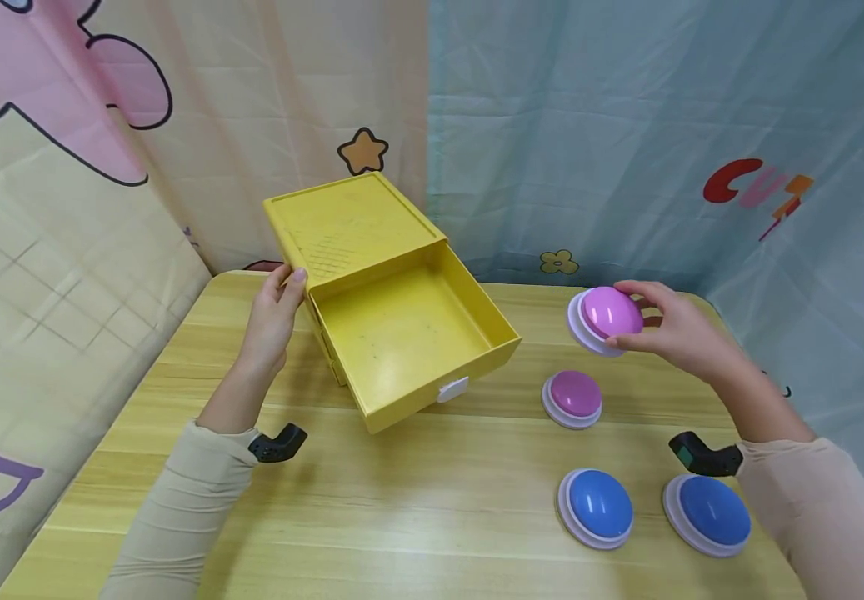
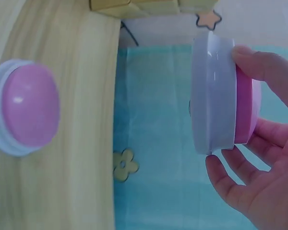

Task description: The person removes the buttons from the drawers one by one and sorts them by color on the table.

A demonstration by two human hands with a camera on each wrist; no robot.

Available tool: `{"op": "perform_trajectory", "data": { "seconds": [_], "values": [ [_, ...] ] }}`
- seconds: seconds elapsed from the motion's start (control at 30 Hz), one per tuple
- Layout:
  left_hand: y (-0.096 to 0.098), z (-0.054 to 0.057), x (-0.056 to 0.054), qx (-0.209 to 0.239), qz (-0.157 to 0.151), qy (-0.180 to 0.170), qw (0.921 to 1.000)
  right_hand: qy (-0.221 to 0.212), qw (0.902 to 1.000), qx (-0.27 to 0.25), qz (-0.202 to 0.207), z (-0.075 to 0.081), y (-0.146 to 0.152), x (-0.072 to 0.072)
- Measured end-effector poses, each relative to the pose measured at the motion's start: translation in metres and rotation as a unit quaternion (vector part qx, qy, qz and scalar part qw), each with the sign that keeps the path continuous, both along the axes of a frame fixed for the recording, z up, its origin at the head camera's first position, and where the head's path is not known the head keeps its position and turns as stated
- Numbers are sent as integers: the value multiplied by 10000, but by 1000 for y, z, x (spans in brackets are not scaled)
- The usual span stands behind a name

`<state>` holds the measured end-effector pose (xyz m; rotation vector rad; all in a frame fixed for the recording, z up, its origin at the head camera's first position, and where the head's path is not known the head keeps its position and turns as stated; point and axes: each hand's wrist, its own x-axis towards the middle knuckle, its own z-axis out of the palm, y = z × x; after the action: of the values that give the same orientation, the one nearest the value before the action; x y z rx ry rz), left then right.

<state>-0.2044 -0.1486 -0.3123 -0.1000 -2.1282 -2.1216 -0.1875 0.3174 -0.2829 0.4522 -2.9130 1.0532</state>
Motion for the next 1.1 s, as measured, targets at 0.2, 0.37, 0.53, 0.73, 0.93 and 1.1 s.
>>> {"op": "perform_trajectory", "data": {
  "seconds": [0.2,0.37,0.53,0.73,0.93,1.1],
  "values": [
    [-2,-10,-9,-3,110,40,9999,-65,9995,79,-293,-31,36,11],
    [-3,-11,-9,-51,145,21,9999,-351,9970,331,-610,-54,60,17],
    [-3,-11,-9,-79,157,33,9998,-676,9928,484,-867,-81,76,20],
    [-3,-11,-9,-52,142,37,9999,-1121,9879,494,-950,-108,86,22],
    [-2,-7,-6,-21,54,-34,10000,-1399,9832,563,-1031,-126,91,25],
    [1,4,4,-90,54,-53,9999,-1553,9809,465,-1074,-131,90,25]
  ]
}}
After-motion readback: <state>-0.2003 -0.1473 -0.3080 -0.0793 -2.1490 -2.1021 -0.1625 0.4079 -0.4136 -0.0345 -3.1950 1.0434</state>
